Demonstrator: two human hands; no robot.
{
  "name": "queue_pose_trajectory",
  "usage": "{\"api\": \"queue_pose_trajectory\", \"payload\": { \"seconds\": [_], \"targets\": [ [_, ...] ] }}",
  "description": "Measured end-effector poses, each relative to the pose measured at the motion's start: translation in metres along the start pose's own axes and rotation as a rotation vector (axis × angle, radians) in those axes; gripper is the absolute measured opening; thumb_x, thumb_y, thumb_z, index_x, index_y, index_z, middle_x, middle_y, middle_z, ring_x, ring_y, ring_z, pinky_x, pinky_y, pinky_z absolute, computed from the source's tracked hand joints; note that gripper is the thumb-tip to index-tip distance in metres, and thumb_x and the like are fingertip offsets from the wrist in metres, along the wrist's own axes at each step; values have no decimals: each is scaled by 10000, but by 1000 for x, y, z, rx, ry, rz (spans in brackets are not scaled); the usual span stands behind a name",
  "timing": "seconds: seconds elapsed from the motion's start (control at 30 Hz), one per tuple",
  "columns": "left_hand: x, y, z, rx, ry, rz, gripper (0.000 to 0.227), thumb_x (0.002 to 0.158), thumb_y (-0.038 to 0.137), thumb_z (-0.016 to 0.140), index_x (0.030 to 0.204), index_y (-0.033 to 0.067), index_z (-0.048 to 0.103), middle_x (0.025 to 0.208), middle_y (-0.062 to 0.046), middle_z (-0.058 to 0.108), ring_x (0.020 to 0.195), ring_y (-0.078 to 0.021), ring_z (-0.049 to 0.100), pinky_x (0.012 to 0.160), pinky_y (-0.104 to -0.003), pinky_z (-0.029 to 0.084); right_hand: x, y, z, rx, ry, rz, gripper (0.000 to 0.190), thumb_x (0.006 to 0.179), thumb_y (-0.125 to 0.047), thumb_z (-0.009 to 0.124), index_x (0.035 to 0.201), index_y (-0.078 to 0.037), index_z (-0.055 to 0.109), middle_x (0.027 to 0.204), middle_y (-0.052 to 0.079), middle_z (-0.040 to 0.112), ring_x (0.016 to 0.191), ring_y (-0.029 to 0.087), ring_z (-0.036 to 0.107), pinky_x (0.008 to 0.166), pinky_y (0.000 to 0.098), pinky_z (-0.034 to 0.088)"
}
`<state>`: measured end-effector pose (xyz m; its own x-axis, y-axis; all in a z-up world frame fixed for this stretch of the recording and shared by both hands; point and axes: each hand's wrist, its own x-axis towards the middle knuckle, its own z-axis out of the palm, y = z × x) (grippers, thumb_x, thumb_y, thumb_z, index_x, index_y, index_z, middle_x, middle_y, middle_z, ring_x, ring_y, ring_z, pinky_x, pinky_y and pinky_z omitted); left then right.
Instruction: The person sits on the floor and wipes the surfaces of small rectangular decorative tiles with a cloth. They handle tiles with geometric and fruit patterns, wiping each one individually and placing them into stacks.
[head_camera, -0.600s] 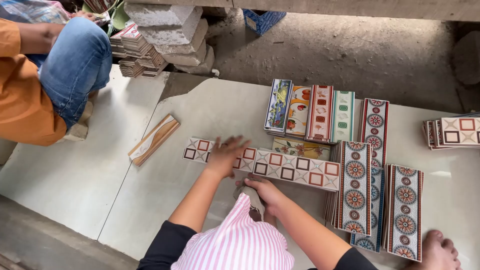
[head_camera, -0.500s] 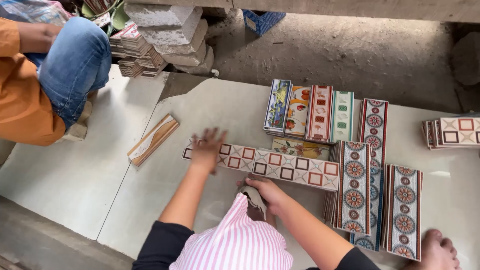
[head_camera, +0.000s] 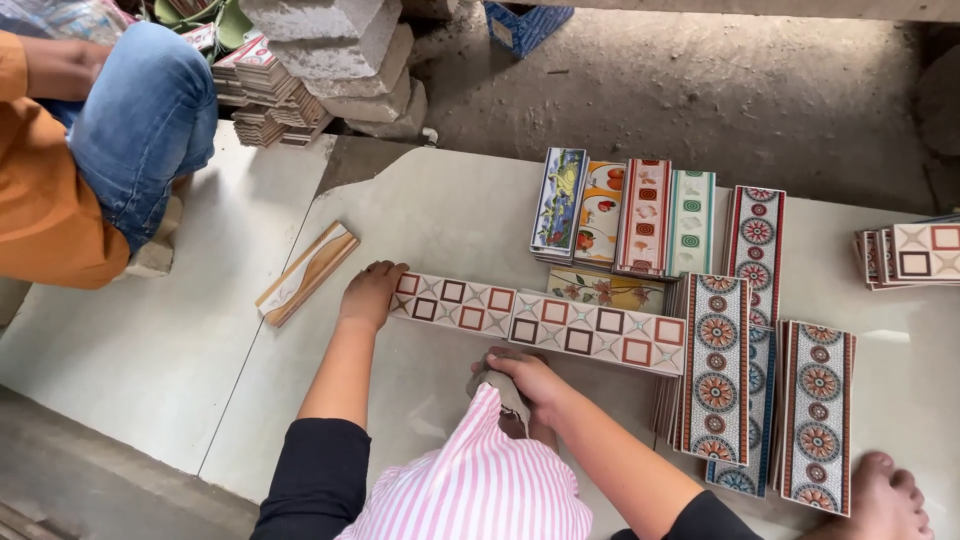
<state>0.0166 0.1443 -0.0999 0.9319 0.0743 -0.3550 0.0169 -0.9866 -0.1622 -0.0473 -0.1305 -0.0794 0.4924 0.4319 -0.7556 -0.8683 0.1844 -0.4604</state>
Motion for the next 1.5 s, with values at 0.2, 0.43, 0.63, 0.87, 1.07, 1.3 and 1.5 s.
{"api": "queue_pose_trajectory", "payload": {
  "seconds": [0.2, 0.43, 0.63, 0.87, 1.07, 1.3, 1.5],
  "targets": [
    [-37, 12, -64, -478, -179, -281, 1175, 502, -68, 737, 1397, 108, -3, 1403, -233, 124, 1293, -386, 105, 1038, -486, 196, -7, -2, -1, 20, 6, 10, 482, 750, -164, 637, 1185, -21, 485, 1004, 203, 608, 905, 280, 607, 727, 412, 511],
    [-45, 13, -61, -1004, -152, -345, 864, 555, 21, 587, 1345, -17, 238, 1245, -262, 416, 1175, -355, 388, 927, -454, 364, -1, 3, -6, 84, -22, -14, 537, 766, -146, 624, 1245, -31, 410, 1049, 218, 591, 964, 296, 580, 768, 432, 495],
    [-45, 10, -59, -1071, -97, -357, 825, 540, -2, 519, 1333, -13, 292, 1177, -250, 480, 1116, -328, 440, 866, -395, 405, 0, 3, -4, 93, -45, -24, 532, 780, -120, 595, 1257, -9, 388, 1080, 235, 571, 978, 298, 576, 800, 406, 482],
    [-60, 17, -84, -988, -231, -330, 920, 556, 35, 543, 1376, 6, 129, 1334, -263, 295, 1222, -360, 315, 958, -444, 322, -10, -1, 1, 88, -60, 2, 492, 782, -122, 588, 1228, 1, 418, 1038, 224, 595, 933, 286, 599, 758, 397, 503],
    [-37, 57, -90, -297, -227, -113, 1165, 511, 115, 748, 1398, 166, -6, 1423, -207, 58, 1297, -407, 41, 969, -625, 73, -18, -12, -8, -254, -70, 5, 357, 758, -214, 611, 1093, -93, 599, 974, 157, 624, 896, 237, 598, 731, 359, 509],
    [-33, 144, -87, 84, -131, 401, 1130, 454, 213, 836, 1364, 160, 169, 1368, -68, 321, 1272, -256, 256, 1027, -562, 42, -58, -83, -30, -863, 141, -209, 419, 677, -465, 618, 1016, -221, 652, 1070, 136, 603, 1066, 304, 521, 897, 382, 399],
    [-8, 139, -38, 78, 50, 453, 803, 518, 182, 790, 1213, 80, 401, 1168, -106, 515, 1098, -257, 486, 982, -526, 262, -20, -85, -91, -905, 300, -257, 395, 660, -453, 622, 968, -208, 659, 1032, 114, 613, 1044, 296, 527, 870, 381, 425]
  ]
}}
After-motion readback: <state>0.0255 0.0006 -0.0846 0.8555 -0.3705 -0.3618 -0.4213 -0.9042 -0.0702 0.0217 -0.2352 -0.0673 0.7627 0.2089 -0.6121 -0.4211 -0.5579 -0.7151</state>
